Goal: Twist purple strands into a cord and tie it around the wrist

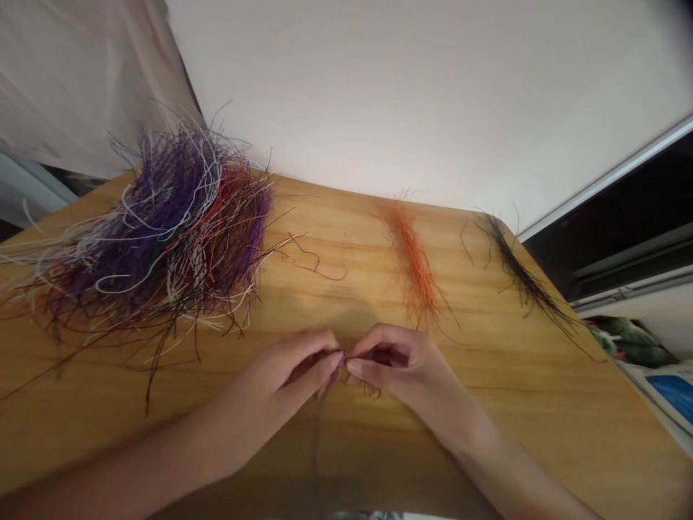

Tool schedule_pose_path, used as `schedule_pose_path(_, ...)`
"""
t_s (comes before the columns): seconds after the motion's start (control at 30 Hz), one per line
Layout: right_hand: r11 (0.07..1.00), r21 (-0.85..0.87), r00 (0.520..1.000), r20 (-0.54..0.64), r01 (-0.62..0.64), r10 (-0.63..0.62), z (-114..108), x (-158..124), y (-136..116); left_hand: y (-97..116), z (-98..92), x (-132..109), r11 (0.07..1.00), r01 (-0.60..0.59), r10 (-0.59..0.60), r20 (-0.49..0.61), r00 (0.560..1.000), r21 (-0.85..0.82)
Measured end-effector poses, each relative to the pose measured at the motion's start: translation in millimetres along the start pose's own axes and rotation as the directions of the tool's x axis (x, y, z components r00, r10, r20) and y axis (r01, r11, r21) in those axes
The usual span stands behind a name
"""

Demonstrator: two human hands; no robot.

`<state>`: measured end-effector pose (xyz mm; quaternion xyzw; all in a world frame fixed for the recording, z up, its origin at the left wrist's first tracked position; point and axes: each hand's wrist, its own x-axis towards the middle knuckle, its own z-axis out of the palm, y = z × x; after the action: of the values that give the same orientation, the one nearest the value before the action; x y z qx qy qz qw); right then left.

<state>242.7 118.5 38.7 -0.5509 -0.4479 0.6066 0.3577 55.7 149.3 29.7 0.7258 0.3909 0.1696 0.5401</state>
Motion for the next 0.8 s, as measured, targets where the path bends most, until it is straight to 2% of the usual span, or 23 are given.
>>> schedule_pose_path(0.03, 0.997, -0.059, 0.999, -0.019, 0.040, -0.042, 0.8, -0.7, -0.5, -0.4, -0.3, 1.8, 1.000, -0.004, 0.004, -0.002, 1.000, -0.010)
schedule_pose_path(0.1, 0.957, -0.217, 0.974, -0.079, 0.193, -0.214, 2.7, -2.2, -1.4, -1.7, 0.1, 5.2, 0.999, 0.003, -0.003, -0.013, 1.000, -0.049)
schedule_pose_path(0.17, 0.850, -0.387, 0.896, -0.115, 0.358, -0.430, 4.4, -4.1, -1.4, -2.8, 1.7, 7.7, 0.988, 0.034, -0.036, -0.014, 0.999, -0.150)
schedule_pose_path(0.23, 0.722, -0.520, 0.797, -0.121, 0.456, -0.591, 5.8, -6.9, 0.0, -2.8, 3.9, 9.1, 0.955, 0.076, -0.078, 0.003, 0.997, -0.287)
schedule_pose_path(0.33, 0.537, -0.673, 0.666, -0.088, 0.508, -0.740, 7.8, -13.6, 4.5, 0.6, 5.6, 9.0, 0.911, 0.125, -0.129, 0.016, 0.991, -0.393)
schedule_pose_path(0.4, 0.434, -0.731, 0.606, -0.036, 0.527, -0.795, 9.5, -19.2, 7.5, 3.9, 5.2, 7.6, 0.903, 0.132, -0.144, 0.003, 0.990, -0.408)
schedule_pose_path(0.47, 0.396, -0.748, 0.596, -0.001, 0.533, -0.803, 11.7, -24.2, 9.0, 6.1, 4.3, 5.6, 0.905, 0.112, -0.132, -0.021, 0.991, -0.410)
schedule_pose_path(0.6, 0.391, -0.748, 0.613, 0.028, 0.537, -0.789, 17.5, -28.1, 8.7, 6.2, 4.6, 2.7, 0.929, 0.057, -0.093, -0.080, 0.992, -0.367)
schedule_pose_path(0.8, 0.295, -0.784, 0.596, 0.117, 0.546, -0.794, 24.3, -24.5, 8.7, 6.6, 7.2, 2.5, 0.936, 0.095, -0.138, -0.104, 0.985, -0.338)
